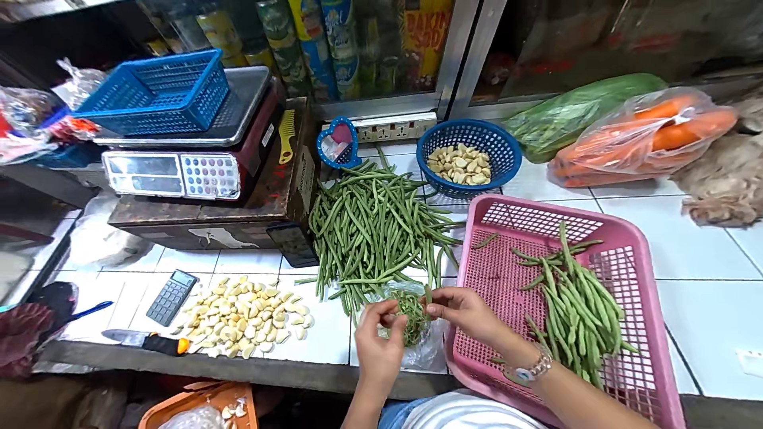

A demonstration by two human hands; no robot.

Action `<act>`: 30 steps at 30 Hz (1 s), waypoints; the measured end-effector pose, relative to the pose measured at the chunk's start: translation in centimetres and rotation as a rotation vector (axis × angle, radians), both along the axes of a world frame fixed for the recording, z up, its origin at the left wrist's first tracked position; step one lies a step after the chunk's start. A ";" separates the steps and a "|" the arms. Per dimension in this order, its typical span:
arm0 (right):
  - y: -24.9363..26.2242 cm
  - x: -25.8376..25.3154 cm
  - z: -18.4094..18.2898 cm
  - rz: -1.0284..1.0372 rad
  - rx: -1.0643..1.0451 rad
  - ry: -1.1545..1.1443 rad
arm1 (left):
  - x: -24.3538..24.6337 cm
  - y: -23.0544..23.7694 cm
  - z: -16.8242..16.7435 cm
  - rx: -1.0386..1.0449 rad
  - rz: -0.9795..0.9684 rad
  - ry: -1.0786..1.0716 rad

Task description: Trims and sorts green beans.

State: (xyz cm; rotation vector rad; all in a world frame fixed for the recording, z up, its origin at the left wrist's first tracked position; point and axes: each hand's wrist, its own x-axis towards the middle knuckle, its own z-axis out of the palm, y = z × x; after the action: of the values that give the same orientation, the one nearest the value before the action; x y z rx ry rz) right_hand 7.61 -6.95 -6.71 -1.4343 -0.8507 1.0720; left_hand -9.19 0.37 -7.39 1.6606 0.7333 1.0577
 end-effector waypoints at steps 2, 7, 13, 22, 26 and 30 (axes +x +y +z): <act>-0.1 -0.2 0.2 0.000 0.006 0.033 | 0.5 -0.6 -0.5 -0.017 -0.076 0.204; -0.5 -0.6 0.3 0.006 0.021 0.055 | 1.8 -1.0 -0.1 -0.007 -0.078 0.142; -0.7 -0.9 0.4 0.004 0.009 0.091 | 2.8 -0.3 -1.2 0.294 -0.029 0.109; -0.3 0.0 0.5 -0.263 -0.013 0.376 | 1.3 -1.7 -1.4 0.260 -0.155 -0.034; 0.1 1.3 0.4 -0.374 -0.067 0.175 | 0.0 -1.8 -2.9 0.208 -0.058 -0.017; 1.7 2.2 1.2 -0.293 -0.197 0.001 | -0.9 -2.0 -4.0 0.159 -0.110 0.352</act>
State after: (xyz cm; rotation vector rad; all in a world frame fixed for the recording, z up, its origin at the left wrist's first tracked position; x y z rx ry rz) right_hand 9.86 -5.21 -5.56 -1.6637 -0.5239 0.9507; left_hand -10.11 -1.61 -11.36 2.0308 0.7875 0.7696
